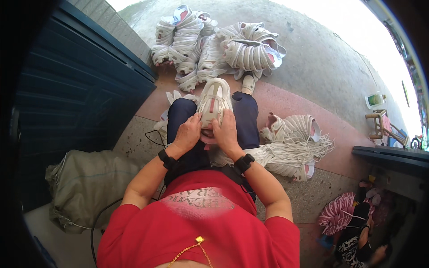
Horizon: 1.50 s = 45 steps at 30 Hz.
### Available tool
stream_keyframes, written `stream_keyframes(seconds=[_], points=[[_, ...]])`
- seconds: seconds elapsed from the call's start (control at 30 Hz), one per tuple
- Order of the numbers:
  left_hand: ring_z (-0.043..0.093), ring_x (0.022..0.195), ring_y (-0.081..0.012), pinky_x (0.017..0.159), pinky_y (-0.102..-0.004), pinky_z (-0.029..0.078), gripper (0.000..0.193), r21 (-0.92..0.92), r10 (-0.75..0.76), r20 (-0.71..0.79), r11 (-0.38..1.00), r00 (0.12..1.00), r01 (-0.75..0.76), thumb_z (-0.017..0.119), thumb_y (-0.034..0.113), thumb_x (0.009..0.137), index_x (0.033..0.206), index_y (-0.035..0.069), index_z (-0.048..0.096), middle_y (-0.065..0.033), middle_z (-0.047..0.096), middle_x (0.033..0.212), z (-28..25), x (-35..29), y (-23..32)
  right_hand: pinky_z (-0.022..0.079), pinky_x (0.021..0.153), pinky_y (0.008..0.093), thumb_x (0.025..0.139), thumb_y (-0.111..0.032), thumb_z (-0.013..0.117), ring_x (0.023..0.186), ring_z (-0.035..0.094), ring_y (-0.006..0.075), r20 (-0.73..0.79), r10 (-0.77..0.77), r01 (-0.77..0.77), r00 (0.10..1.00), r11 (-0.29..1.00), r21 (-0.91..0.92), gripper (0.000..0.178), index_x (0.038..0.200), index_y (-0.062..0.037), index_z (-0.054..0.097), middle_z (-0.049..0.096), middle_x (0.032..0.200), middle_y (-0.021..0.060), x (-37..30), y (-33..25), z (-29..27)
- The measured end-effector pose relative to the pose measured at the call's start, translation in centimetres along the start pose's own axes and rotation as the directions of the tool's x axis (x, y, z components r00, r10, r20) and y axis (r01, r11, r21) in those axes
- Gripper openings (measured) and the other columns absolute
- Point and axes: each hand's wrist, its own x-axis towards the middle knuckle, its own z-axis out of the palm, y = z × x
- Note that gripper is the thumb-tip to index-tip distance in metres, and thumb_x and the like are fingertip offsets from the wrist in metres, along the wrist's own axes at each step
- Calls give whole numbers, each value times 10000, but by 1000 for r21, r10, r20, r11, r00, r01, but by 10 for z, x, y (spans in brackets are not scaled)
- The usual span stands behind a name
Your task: Insert and pull laces or structural strings through shoe components.
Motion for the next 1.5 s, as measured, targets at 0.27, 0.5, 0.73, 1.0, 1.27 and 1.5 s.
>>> stream_keyframes(seconds=[0.27,0.5,0.73,1.0,1.27,1.5], points=[[633,982,-457,812,-514,531,266,5,113,92,993,989,-114,573,138,956,1165,-22,535,-268,646,1073,3,-3,-21,285,1171,502,984,-191,489,1358,387,486,-146,-25,40,989,994,99,542,1423,102,370,416,1439,337,-18,21,39],[638,957,-448,797,-508,521,212,-30,134,203,991,970,-131,598,144,935,1077,-11,569,-264,655,979,8,6,-35,405,1077,453,987,-181,495,1261,506,448,60,71,-77,996,991,108,465,1369,81,449,511,1355,317,-4,18,28],[662,883,-392,785,-452,531,176,33,326,309,935,893,-352,584,134,938,996,5,690,-206,677,903,-43,37,31,525,794,399,871,-150,682,852,662,339,351,0,-55,937,988,146,172,969,-24,745,690,913,177,25,6,-123],[686,859,-372,786,-437,554,126,-22,399,628,867,668,-497,567,60,871,875,20,686,-195,675,902,78,11,62,488,837,426,820,-144,670,919,606,335,529,-133,168,838,986,-18,130,867,-56,754,657,874,133,-38,52,-133],[686,847,-383,761,-464,550,98,-73,399,599,890,694,-449,556,71,868,876,14,636,-202,672,895,81,7,53,501,825,444,825,-159,662,910,610,339,558,-153,220,816,974,-54,142,901,-87,757,665,884,129,-49,61,-116],[682,833,-396,748,-479,537,93,-95,432,631,868,645,-487,567,85,902,949,6,581,-200,681,853,84,9,41,508,837,437,817,-142,673,924,616,338,617,-180,289,766,954,-81,172,955,-79,752,682,902,130,-42,55,-120]])
